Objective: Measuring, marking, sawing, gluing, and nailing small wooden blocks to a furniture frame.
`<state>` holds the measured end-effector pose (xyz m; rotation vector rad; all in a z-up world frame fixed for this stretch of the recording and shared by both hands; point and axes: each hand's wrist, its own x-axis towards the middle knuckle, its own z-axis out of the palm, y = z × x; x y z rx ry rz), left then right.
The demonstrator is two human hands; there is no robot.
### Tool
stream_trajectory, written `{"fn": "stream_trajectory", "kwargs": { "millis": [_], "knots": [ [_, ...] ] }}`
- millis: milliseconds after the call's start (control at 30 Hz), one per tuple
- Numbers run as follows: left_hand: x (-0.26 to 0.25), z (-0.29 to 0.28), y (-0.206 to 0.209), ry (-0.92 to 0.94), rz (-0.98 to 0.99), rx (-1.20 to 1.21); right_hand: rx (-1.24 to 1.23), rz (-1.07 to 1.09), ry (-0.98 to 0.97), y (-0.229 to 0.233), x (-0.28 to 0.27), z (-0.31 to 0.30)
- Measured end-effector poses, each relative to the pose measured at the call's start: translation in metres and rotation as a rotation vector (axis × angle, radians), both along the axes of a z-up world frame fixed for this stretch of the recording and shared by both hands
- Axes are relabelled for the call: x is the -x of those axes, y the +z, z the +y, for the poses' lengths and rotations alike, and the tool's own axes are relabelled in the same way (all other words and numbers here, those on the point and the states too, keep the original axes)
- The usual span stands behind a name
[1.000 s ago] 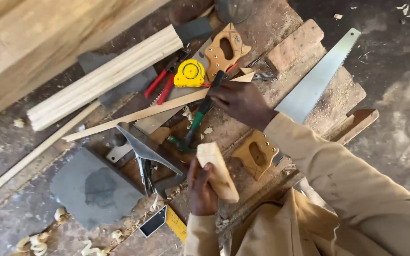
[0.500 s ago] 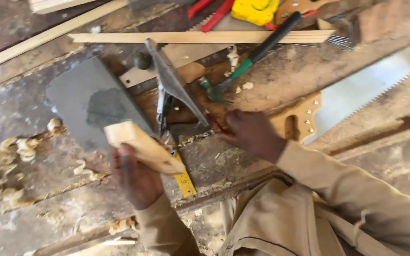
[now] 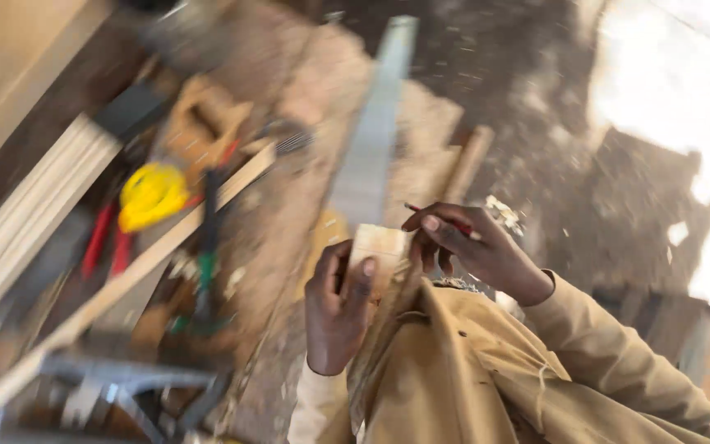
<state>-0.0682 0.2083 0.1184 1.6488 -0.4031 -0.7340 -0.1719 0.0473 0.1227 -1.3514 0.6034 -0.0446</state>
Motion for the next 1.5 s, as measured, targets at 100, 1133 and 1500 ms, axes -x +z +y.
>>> {"fn": "stream_trajectory", "kwargs": {
  "millis": [100,1133,1500],
  "knots": [
    [0.033,-0.072,0.003,-0.466,-0.142,-0.13,-0.038,0.002,-0.211,0.008,0.056,-0.032],
    [0.545,-0.439,-0.039,-1.452,0.655,-0.389,0.15,-0.153,-1.657,-0.024,0.596,-0.17],
    [0.704,-0.676,-0.128,-1.964,-0.453,0.174,0.087,0.311,-1.737,-0.081,0.716,-0.423]
  ]
}}
